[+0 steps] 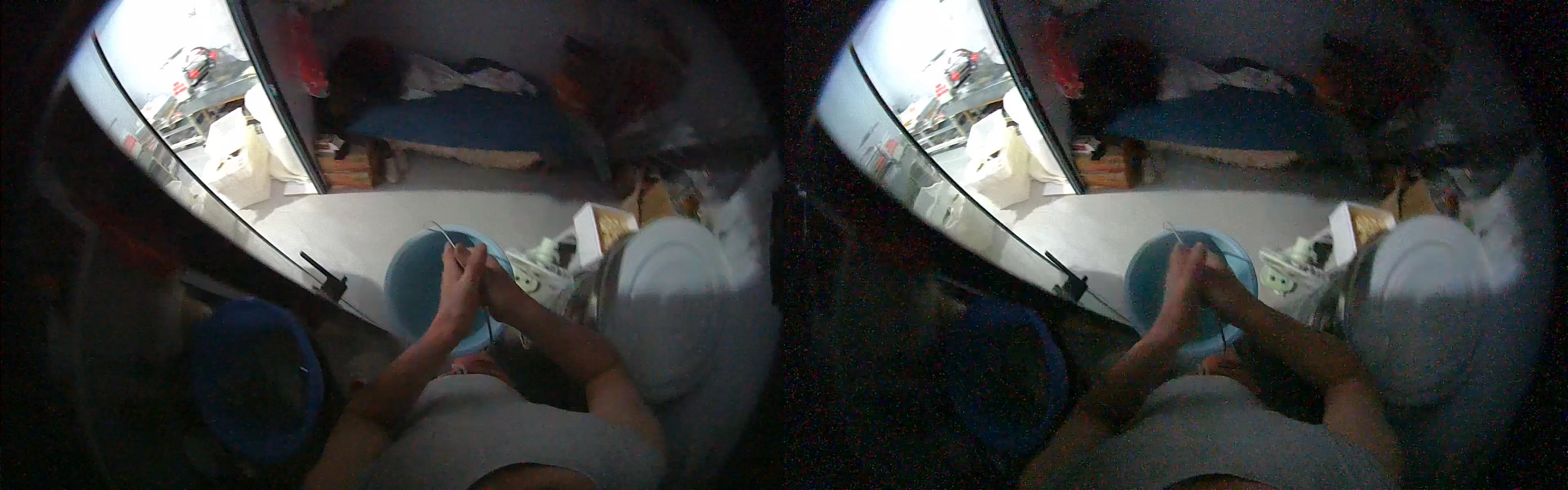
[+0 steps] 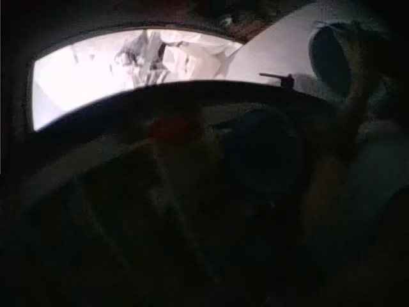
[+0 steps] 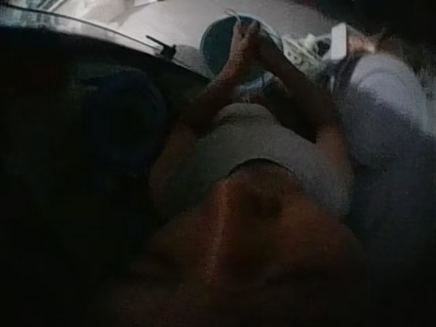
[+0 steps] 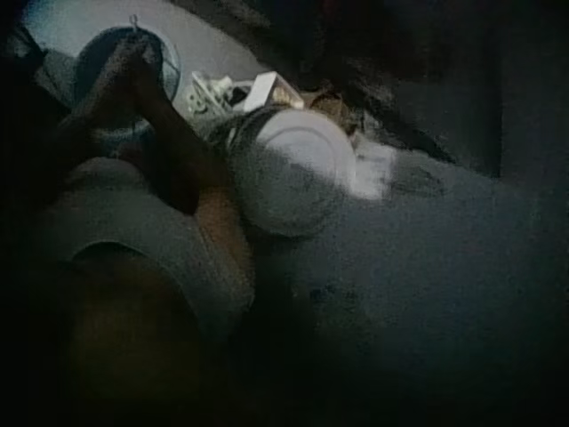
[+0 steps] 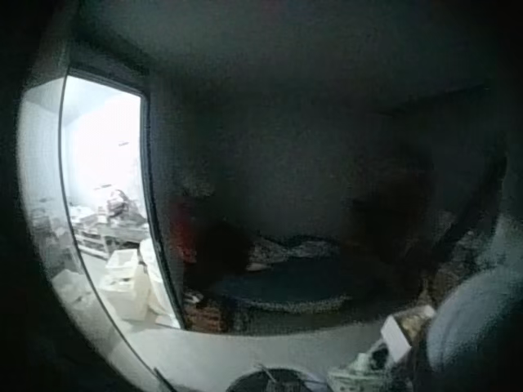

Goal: The person scoops water from a large white bucket into a blue basin using a yellow scoop, then cracks several eggs into the basin. The person carries the basin to a work table and places a large container of dough onto a dough sheeter.

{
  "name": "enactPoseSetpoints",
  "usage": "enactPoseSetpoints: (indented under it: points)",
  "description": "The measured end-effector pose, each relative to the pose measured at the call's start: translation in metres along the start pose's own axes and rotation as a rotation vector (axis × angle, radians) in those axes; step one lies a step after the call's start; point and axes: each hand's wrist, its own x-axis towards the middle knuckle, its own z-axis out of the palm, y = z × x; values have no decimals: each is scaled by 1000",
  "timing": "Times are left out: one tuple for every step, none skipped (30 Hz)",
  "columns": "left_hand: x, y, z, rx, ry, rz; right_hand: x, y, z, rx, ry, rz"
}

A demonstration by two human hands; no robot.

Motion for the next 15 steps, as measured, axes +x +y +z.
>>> enactPoseSetpoints:
  points:
    - [27, 14, -2, -13, 36, 41, 31, -13, -7, 27, -35, -38]
    - [47, 34, -9, -18, 92, 87, 65, -21, -10, 33, -155, -58]
    - [75, 48, -15, -40, 155, 143, 94, -40, -8, -118, -175, -85]
    - [98, 52, -26, -72, 217, 136, 119, -64, 0, -268, -196, -119]
    - [128, 63, -34, -69, 247, 186, 152, -81, 1, -282, -277, -98]
    - [149, 73, -44, -64, 296, 224, 184, -98, 5, -295, -365, -84]
    - [170, 82, -54, -58, 344, 260, 214, -103, 12, -262, -374, -73]
    - [190, 88, -71, -76, 422, 305, 248, -102, 26, -230, -392, -62]
    - [212, 97, -82, -75, 446, 338, 276, -109, 30, -209, -384, -57]
    - [233, 107, -94, -73, 469, 369, 300, -120, 34, -240, -413, -44]
    - [253, 111, -112, -71, 509, 405, 325, -130, 40, -265, -459, -29]
    - [275, 117, -127, -60, 536, 440, 349, -140, 48, -201, -508, 17]
    - [297, 123, -139, -53, 586, 459, 377, -147, 56, -136, -551, 67]
    - [321, 133, -152, -40, 621, 477, 410, -152, 59, -216, -590, 53]
    - [344, 144, -169, -27, 655, 492, 442, -156, 67, -225, -561, 62]
